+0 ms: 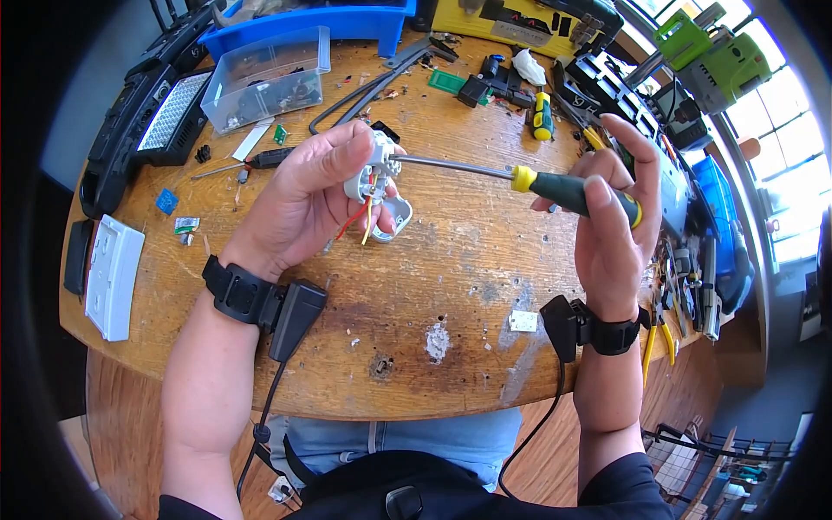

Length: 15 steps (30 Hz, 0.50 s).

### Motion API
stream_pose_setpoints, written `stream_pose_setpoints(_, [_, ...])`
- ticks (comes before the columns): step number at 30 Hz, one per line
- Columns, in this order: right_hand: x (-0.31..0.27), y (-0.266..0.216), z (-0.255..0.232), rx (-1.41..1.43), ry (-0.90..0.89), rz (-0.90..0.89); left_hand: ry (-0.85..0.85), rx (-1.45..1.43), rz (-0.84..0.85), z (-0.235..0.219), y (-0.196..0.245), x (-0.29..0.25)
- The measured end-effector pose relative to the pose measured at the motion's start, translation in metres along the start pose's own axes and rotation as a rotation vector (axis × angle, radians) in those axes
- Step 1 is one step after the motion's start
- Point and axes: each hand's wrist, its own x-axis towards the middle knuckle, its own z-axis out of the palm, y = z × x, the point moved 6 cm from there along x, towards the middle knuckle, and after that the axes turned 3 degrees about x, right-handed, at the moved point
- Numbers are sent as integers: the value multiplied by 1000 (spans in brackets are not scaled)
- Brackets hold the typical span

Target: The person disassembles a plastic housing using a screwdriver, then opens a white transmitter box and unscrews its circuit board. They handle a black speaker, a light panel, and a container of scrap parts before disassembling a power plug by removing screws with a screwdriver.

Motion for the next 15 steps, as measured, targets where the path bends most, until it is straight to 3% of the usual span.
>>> stream_pose_setpoints(3, [2, 3, 0, 128, -36, -88, 1, -4, 3, 0, -1, 0])
stream_pose_setpoints(5, [0, 6, -5, 264, -63, -40, -2, 1, 6, -1, 0, 0])
stream_pose_setpoints(7, [-3, 11, -6, 121, -138, 166, -38, -65, 3, 0, 0, 0])
stream_pose_setpoints(8, [-6, 10, -8, 143, -74, 233, -39, -64, 2, 0, 0, 1])
stream_pose_setpoints(12, [-2, 7, -3, -30, -17, 238, -65, -65, 20, 1, -1, 1])
stream_pose_setpoints(14, [1, 1, -2, 83, 6, -31, -69, -74, 23, 1, 0, 1])
stream_pose_setpoints(15, [0, 0, -2, 83, 6, -31, -63, -63, 13, 1, -1, 1])
